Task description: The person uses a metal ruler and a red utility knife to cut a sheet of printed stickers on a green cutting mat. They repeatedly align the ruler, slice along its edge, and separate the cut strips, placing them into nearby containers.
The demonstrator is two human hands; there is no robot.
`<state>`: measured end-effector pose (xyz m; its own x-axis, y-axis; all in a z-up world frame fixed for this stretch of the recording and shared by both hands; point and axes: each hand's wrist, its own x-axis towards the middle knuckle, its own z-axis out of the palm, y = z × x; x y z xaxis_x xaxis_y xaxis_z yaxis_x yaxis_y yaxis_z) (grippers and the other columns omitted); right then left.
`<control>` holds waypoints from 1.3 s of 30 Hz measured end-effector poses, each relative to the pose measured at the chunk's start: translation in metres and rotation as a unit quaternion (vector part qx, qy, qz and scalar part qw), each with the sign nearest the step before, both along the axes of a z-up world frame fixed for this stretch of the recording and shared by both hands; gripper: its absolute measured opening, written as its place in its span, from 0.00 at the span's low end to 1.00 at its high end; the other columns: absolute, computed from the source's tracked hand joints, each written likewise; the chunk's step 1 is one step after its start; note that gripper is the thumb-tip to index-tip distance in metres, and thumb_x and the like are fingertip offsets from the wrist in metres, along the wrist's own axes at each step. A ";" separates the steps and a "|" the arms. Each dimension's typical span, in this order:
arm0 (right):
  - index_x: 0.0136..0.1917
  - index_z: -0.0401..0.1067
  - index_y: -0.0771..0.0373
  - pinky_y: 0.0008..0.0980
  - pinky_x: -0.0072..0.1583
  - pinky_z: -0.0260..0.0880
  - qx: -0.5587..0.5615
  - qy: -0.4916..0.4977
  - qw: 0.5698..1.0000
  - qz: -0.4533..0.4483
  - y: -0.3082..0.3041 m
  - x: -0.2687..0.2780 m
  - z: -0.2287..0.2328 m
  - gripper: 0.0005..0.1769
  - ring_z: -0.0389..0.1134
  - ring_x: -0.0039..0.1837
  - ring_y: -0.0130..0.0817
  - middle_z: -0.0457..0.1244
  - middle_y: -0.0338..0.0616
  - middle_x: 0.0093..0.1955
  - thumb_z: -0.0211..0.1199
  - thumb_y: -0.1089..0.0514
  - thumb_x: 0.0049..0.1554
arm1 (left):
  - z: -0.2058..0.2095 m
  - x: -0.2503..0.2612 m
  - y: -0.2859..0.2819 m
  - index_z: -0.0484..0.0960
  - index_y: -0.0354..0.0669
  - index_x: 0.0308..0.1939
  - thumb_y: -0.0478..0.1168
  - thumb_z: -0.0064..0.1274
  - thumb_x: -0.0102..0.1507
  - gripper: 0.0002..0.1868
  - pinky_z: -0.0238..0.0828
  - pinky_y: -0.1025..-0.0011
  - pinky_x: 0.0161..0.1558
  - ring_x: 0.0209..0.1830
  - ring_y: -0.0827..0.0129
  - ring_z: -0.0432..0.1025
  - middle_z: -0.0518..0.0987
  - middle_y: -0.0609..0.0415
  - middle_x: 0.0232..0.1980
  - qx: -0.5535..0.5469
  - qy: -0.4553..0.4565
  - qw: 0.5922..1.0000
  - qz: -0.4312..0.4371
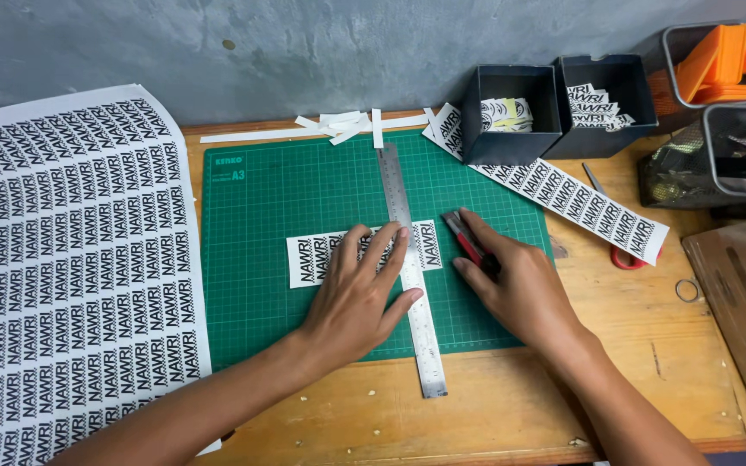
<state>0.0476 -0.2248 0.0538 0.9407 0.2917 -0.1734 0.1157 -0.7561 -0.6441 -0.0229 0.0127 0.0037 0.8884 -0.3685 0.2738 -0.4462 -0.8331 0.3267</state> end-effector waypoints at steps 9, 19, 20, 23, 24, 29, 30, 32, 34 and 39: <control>0.86 0.71 0.53 0.63 0.57 0.79 0.016 -0.076 0.997 0.003 0.003 -0.003 -0.021 0.41 0.77 0.64 0.70 0.76 0.62 0.63 0.74 0.51 0.62 | 0.006 0.007 -0.005 0.76 0.26 0.79 0.53 0.51 0.76 0.36 0.69 0.43 0.61 0.70 0.32 0.65 0.71 0.31 0.78 -0.009 0.011 1.000 -0.003; 0.85 0.73 0.54 0.53 0.48 0.79 -0.024 -0.131 0.991 0.005 0.005 -0.009 -0.032 0.41 0.80 0.52 0.62 0.77 0.55 0.51 0.76 0.48 0.62 | 0.004 0.018 0.000 0.75 0.28 0.80 0.51 0.50 0.74 0.36 0.70 0.46 0.58 0.65 0.37 0.65 0.70 0.34 0.81 -0.011 0.003 1.000 -0.013; 0.85 0.73 0.54 0.53 0.47 0.78 -0.027 -0.137 0.990 0.004 0.005 -0.009 -0.032 0.41 0.79 0.51 0.61 0.77 0.55 0.50 0.76 0.48 0.62 | 0.005 0.017 0.000 0.75 0.28 0.80 0.55 0.52 0.73 0.39 0.70 0.46 0.58 0.65 0.37 0.65 0.70 0.34 0.81 -0.011 0.006 1.000 -0.013; 0.85 0.74 0.54 0.52 0.45 0.77 -0.028 -0.141 0.990 0.006 0.006 -0.008 -0.034 0.40 0.79 0.49 0.59 0.76 0.53 0.48 0.76 0.47 0.62 | 0.008 0.018 0.000 0.75 0.28 0.80 0.59 0.53 0.72 0.42 0.69 0.46 0.57 0.65 0.38 0.65 0.70 0.33 0.81 -0.015 0.019 1.000 -0.010; 0.84 0.74 0.54 0.50 0.44 0.76 -0.027 -0.142 0.989 0.006 0.005 -0.008 -0.034 0.40 0.79 0.47 0.58 0.76 0.52 0.47 0.76 0.47 0.62 | 0.009 0.018 0.000 0.75 0.28 0.80 0.59 0.52 0.73 0.42 0.69 0.47 0.57 0.65 0.39 0.65 0.71 0.33 0.81 -0.020 0.026 0.999 -0.010; 0.86 0.73 0.51 0.51 0.43 0.76 -0.038 -0.140 0.989 0.011 0.003 -0.006 -0.039 0.41 0.77 0.47 0.58 0.75 0.50 0.46 0.76 0.46 0.62 | 0.003 0.019 -0.001 0.71 0.29 0.83 0.60 0.50 0.74 0.43 0.69 0.46 0.58 0.65 0.39 0.66 0.69 0.33 0.84 0.006 0.005 1.000 -0.006; 0.86 0.72 0.50 0.51 0.43 0.75 -0.038 -0.140 0.989 0.013 0.001 -0.006 -0.041 0.41 0.77 0.46 0.58 0.74 0.49 0.46 0.76 0.45 0.62 | 0.001 0.019 -0.001 0.70 0.30 0.84 0.61 0.49 0.75 0.44 0.68 0.47 0.58 0.65 0.40 0.66 0.68 0.34 0.85 0.016 -0.006 1.000 -0.005; 0.86 0.73 0.50 0.51 0.43 0.75 -0.041 -0.139 0.989 0.013 0.002 -0.006 -0.041 0.41 0.77 0.46 0.57 0.74 0.49 0.46 0.76 0.46 0.62 | 0.000 0.019 -0.001 0.69 0.30 0.85 0.61 0.48 0.75 0.44 0.68 0.48 0.58 0.64 0.40 0.66 0.67 0.35 0.85 0.024 -0.013 1.000 -0.002; 0.86 0.73 0.49 0.51 0.43 0.75 -0.043 -0.140 0.989 0.012 0.002 -0.006 -0.041 0.41 0.77 0.46 0.57 0.74 0.49 0.46 0.77 0.46 0.62 | -0.001 0.018 -0.001 0.67 0.31 0.85 0.61 0.47 0.75 0.44 0.67 0.48 0.58 0.64 0.40 0.66 0.67 0.35 0.86 0.032 -0.022 0.999 0.000; 0.86 0.72 0.48 0.53 0.43 0.75 -0.042 -0.135 0.990 0.013 0.001 -0.006 -0.041 0.42 0.77 0.47 0.58 0.74 0.49 0.46 0.77 0.46 0.61 | -0.001 0.018 -0.001 0.69 0.32 0.85 0.65 0.50 0.71 0.48 0.67 0.48 0.58 0.64 0.41 0.65 0.68 0.36 0.85 0.021 -0.032 0.999 0.000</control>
<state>0.0414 -0.2235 0.0131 0.9486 0.3111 0.0585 0.2947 -0.8005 -0.5219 -0.0045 0.0122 0.0023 0.8699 -0.3802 0.3141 -0.4644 -0.8459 0.2623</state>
